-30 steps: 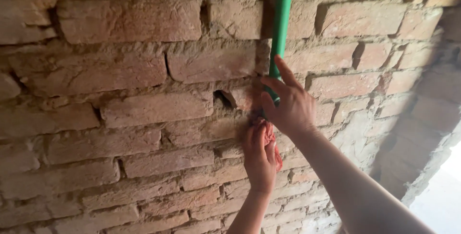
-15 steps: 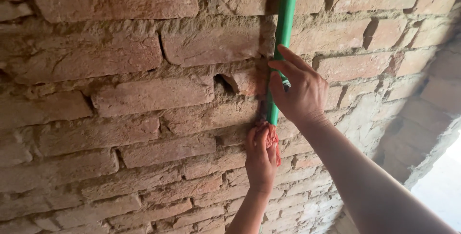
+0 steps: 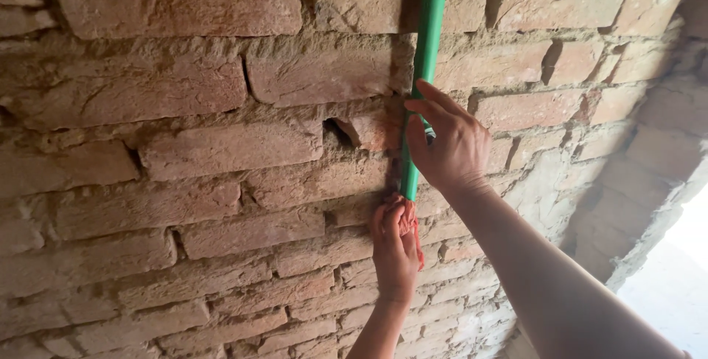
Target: Wrapping and tying a red cloth around a water pipe valve on a brick wall.
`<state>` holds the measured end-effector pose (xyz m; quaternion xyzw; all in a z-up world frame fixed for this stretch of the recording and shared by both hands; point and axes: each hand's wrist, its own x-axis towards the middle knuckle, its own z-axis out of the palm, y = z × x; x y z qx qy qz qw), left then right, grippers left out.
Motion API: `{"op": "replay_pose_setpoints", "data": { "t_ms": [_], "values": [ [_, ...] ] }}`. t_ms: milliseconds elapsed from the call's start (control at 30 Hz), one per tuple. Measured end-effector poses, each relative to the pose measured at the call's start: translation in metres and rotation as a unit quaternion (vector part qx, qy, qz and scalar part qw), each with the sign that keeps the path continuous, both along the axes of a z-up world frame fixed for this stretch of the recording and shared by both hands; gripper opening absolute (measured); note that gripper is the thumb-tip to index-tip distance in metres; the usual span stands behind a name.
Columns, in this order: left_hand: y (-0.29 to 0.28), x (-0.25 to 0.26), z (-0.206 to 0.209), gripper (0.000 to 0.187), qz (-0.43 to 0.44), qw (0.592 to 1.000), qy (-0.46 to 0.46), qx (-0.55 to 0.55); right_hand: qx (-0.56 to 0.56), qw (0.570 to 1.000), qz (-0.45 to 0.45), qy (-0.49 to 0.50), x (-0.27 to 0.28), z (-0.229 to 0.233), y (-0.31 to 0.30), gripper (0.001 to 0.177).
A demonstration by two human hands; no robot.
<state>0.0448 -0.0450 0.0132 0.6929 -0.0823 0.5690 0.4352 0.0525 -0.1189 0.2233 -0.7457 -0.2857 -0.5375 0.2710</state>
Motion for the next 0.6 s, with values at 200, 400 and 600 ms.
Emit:
{"op": "replay_pose_setpoints", "data": {
  "t_ms": [200,400,600],
  "values": [
    [0.001,-0.001,0.034,0.048,-0.001,1.0,-0.015,0.015,-0.001,1.0,0.002,-0.025,0.003,-0.002,0.0,0.017],
    [0.003,-0.004,0.073,0.045,-0.014,0.998,-0.028,0.053,-0.003,1.0,0.007,-0.025,0.006,-0.004,0.0,0.017],
    [0.007,0.001,0.05,0.056,0.007,0.995,0.005,0.097,0.003,0.999,0.011,-0.035,0.006,-0.004,0.0,0.016]
  ]
}}
